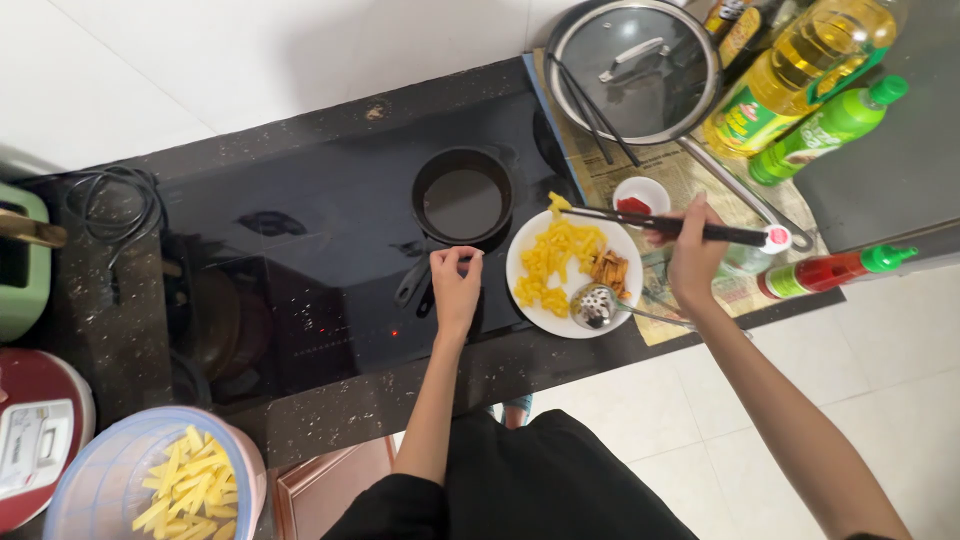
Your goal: The person is frying french fries in a pan and transferring them to a plate with sliced fruit.
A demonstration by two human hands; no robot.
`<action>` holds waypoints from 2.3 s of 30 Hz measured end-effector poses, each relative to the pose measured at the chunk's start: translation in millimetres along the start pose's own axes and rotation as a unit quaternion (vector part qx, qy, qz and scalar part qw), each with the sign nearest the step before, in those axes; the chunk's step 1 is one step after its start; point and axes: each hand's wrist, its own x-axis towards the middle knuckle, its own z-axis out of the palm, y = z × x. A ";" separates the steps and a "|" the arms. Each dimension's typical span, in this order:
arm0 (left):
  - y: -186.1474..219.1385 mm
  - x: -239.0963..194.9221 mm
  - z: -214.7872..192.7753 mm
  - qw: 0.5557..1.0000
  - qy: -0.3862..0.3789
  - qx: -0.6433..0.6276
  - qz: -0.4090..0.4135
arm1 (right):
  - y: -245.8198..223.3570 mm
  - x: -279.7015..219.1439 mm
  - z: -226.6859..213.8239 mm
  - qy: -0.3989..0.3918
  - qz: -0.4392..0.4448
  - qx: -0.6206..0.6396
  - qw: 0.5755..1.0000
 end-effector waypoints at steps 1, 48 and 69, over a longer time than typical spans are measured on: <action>-2.3 -1.2 -3.6 1.000 0.010 0.002 -0.002 | 8.9 8.4 13.8 -0.010 0.000 0.004 1.000; -10.1 -4.7 -61.4 0.994 0.090 -0.038 -0.040 | 25.9 1.0 189.3 -0.272 -0.144 -0.165 0.937; -15.6 -2.6 -63.3 0.993 0.100 -0.027 -0.051 | 28.0 -20.6 187.6 -0.275 -0.043 -0.103 0.955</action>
